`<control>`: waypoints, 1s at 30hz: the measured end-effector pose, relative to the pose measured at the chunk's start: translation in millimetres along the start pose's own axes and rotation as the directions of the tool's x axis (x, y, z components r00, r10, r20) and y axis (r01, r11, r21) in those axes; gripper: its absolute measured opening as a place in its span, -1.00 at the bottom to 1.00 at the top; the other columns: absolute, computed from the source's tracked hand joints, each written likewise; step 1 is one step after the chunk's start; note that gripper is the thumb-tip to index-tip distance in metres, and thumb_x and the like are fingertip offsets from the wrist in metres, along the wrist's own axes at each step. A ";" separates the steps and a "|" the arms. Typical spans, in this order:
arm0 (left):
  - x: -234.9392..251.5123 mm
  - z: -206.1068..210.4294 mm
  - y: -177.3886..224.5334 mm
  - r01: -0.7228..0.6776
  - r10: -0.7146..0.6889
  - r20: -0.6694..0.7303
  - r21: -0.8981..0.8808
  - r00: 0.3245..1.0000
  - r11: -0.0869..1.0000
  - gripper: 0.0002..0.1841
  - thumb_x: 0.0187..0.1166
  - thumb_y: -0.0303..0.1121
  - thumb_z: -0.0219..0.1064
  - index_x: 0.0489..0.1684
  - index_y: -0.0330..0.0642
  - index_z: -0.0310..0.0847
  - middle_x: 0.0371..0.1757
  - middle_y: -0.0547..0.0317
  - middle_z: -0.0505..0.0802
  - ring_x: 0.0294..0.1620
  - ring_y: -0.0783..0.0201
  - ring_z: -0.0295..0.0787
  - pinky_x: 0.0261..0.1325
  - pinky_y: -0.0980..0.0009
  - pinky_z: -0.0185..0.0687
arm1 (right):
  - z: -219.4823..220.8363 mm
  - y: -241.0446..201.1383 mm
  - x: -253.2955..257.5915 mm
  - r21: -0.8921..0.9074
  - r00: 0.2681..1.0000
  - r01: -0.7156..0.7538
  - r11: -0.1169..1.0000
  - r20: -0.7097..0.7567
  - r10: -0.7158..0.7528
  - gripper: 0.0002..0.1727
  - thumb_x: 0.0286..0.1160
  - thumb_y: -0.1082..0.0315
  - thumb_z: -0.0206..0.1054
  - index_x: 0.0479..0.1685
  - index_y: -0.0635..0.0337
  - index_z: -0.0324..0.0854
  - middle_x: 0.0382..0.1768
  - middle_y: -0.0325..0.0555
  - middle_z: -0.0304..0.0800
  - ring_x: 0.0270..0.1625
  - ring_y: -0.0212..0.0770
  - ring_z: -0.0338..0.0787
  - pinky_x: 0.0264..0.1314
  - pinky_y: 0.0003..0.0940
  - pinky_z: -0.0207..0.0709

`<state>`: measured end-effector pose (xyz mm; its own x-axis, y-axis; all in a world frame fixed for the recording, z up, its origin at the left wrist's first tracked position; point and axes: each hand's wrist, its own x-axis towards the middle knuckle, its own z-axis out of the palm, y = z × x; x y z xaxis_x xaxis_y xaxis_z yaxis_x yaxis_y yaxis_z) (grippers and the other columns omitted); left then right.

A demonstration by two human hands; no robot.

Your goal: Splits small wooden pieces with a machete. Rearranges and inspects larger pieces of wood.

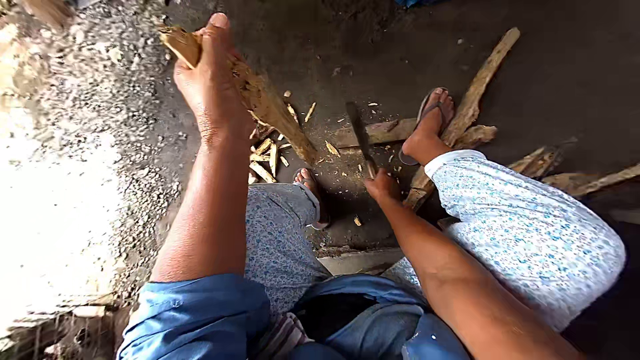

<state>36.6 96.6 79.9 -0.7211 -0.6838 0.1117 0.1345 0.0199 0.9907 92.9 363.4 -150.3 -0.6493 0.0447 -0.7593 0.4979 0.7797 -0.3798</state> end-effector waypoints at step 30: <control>-11.6 10.8 -31.3 0.054 -0.062 0.132 0.069 0.989 0.996 -0.89 0.76 -0.24 0.24 0.05 0.03 0.49 -0.24 0.34 0.76 -0.19 0.34 0.79 0.05 0.27 0.79 | -72.5 359.7 -141.4 0.781 0.652 -0.110 0.614 -0.410 0.638 -0.49 0.69 0.13 0.36 0.37 0.39 0.54 0.04 0.27 0.74 0.04 0.08 0.74 0.19 0.06 0.56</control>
<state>33.4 111.8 48.5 -0.8114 -0.5815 0.0589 0.0482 0.0338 0.9983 322.1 682.8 -141.3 -0.3416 0.7824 -0.5207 0.8263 -0.0140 -0.5631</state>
